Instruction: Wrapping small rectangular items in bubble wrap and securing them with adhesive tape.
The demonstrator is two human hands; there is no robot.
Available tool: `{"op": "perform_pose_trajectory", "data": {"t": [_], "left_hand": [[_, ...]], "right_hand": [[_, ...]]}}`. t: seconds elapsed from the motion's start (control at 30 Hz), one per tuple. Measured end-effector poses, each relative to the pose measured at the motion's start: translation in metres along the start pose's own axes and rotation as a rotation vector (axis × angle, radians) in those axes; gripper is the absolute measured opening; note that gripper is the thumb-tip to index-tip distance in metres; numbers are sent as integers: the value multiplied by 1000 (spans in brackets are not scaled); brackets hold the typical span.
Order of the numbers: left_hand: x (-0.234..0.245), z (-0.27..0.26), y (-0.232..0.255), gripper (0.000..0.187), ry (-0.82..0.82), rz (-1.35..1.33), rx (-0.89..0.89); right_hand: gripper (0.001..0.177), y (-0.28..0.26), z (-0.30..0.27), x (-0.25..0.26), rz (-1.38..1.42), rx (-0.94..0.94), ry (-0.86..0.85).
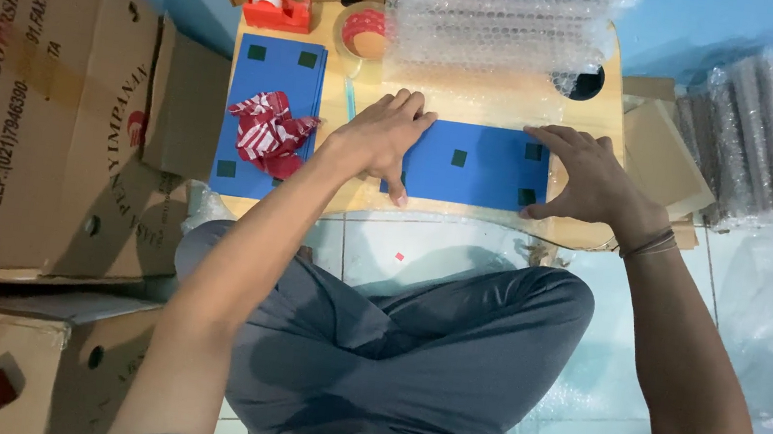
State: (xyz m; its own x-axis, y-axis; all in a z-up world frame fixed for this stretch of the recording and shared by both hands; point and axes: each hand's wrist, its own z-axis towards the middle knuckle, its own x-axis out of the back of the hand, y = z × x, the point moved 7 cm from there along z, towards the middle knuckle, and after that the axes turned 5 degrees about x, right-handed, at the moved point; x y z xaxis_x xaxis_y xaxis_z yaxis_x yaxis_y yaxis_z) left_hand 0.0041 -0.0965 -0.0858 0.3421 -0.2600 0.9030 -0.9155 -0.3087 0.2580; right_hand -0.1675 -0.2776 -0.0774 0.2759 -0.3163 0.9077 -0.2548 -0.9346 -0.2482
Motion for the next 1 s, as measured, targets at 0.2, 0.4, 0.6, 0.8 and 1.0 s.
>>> {"op": "perform_pose_trajectory", "data": {"t": [0.2, 0.4, 0.6, 0.8, 1.0], "left_hand": [[1, -3, 0, 142, 21, -24, -28], [-6, -4, -7, 131, 64, -73, -27], [-17, -19, -12, 117, 179, -87, -53], [-38, -63, 25, 78, 419, -102, -240], [-65, -66, 33, 48, 586, -10, -271]], "right_hand": [[118, 6, -5, -4, 79, 2, 45], [114, 10, -12, -9, 165, -23, 82], [127, 6, -20, -24, 47, -43, 76], [84, -63, -55, -33, -170, 445, 638], [14, -63, -56, -59, -212, 442, 804]]}}
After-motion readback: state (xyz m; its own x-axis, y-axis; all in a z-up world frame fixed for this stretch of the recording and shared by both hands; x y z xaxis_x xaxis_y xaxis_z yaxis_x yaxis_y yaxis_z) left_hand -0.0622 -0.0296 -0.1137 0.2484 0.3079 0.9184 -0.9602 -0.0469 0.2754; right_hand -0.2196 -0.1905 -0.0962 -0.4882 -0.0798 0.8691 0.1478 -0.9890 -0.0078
